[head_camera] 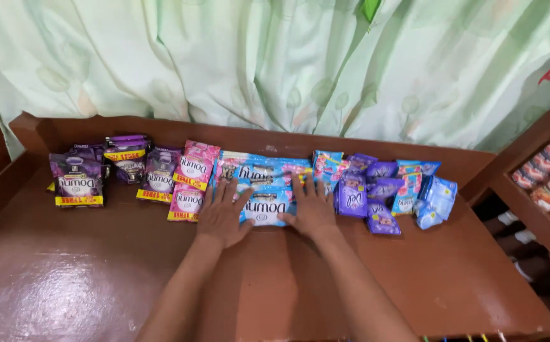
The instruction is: Stocking and organizing detergent and shampoo sachets from a cardboard box onto a wooden shelf in a grocery store.
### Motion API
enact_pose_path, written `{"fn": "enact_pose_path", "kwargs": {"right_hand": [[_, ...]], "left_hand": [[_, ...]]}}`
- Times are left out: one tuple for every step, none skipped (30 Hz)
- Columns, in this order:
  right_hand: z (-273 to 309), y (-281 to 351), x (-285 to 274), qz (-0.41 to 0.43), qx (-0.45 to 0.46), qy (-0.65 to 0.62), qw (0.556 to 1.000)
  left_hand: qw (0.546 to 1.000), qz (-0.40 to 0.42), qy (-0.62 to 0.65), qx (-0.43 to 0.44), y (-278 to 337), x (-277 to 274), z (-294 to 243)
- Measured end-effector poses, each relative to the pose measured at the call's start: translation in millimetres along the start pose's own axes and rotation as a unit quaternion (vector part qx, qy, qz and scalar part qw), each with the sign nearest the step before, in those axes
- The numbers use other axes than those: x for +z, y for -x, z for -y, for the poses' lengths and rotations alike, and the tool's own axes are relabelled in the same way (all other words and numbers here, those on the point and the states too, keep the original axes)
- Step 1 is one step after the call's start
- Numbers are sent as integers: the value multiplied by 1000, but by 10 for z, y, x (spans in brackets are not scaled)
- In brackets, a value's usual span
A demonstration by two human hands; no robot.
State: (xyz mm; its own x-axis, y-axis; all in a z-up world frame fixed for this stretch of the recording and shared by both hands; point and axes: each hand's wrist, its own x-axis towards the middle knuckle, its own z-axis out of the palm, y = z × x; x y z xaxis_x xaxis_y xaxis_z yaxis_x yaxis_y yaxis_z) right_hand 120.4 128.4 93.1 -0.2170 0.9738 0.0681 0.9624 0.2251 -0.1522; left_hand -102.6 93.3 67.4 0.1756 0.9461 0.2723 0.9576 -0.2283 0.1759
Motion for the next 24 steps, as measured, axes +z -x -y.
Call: {"fn": "enact_pose_path", "kwargs": {"right_hand": [[20,83,-10,-26,3,24,999],[37,159,-20,-52,7,49,997],[26,254,96,-48,10,48,998],[18,348,204,-114,-7,43,992],[23,347,263,-191,-25,39,981],[28,348,289,-198,-24,38,979],[41,449,384,-196,-35,26,980],[51,546,486,-195,-45,13,980],[70,589,505,-188,-39,10,981],[86,628,524,-211,-35,3,977],[85,613,505,-241,-30,-1,970],[74,610,457,-241,-23,-2,970],[71,603,407,-261,14,-51,964],[71,595,353,-281,50,-100,953],[-51,508,475,-282,54,-99,953],[-166,422,591,-276,88,-222,931],[-282,286,672,-268,117,-341,894],[-384,252,863,-272,114,-340,893],[-499,142,1002,-256,10,-444,859],[-615,22,1130,-232,-97,-536,806],[-661,-45,1126,-238,-108,-533,805],[-708,-120,1123,-212,-87,-540,810],[-738,-165,1165,-184,-63,-548,813],[-731,-215,1109,-187,-72,-546,813]], "left_hand": [[999,18,-29,0,56,26,-22],[998,35,-59,2,107,55,-44],[998,40,-58,4,147,121,-44],[996,-22,-80,35,184,179,-44],[988,-93,-107,67,124,192,-10],[986,-98,-110,71,92,216,5],[983,-104,-125,80,162,282,9],[980,-110,-139,90,231,356,13],[981,-101,-138,94,268,333,13],[976,-119,-147,105,300,312,12],[970,-143,-157,119,258,271,8],[970,-141,-156,125,264,183,-12],[979,-133,-117,105,270,87,-25],[985,-125,-78,85,275,-14,-35],[985,-124,-78,88,274,-37,4],[990,-116,-50,57,273,-69,47],[993,-112,-23,23,238,-120,97],[993,-116,-23,24,239,-19,192],[991,-122,34,44,173,58,289],[986,-127,91,64,99,128,387],[984,-140,90,65,44,170,427],[977,-138,150,66,-20,215,470],[967,-131,210,67,-45,280,527],[966,-140,208,68,-113,292,551]]}}
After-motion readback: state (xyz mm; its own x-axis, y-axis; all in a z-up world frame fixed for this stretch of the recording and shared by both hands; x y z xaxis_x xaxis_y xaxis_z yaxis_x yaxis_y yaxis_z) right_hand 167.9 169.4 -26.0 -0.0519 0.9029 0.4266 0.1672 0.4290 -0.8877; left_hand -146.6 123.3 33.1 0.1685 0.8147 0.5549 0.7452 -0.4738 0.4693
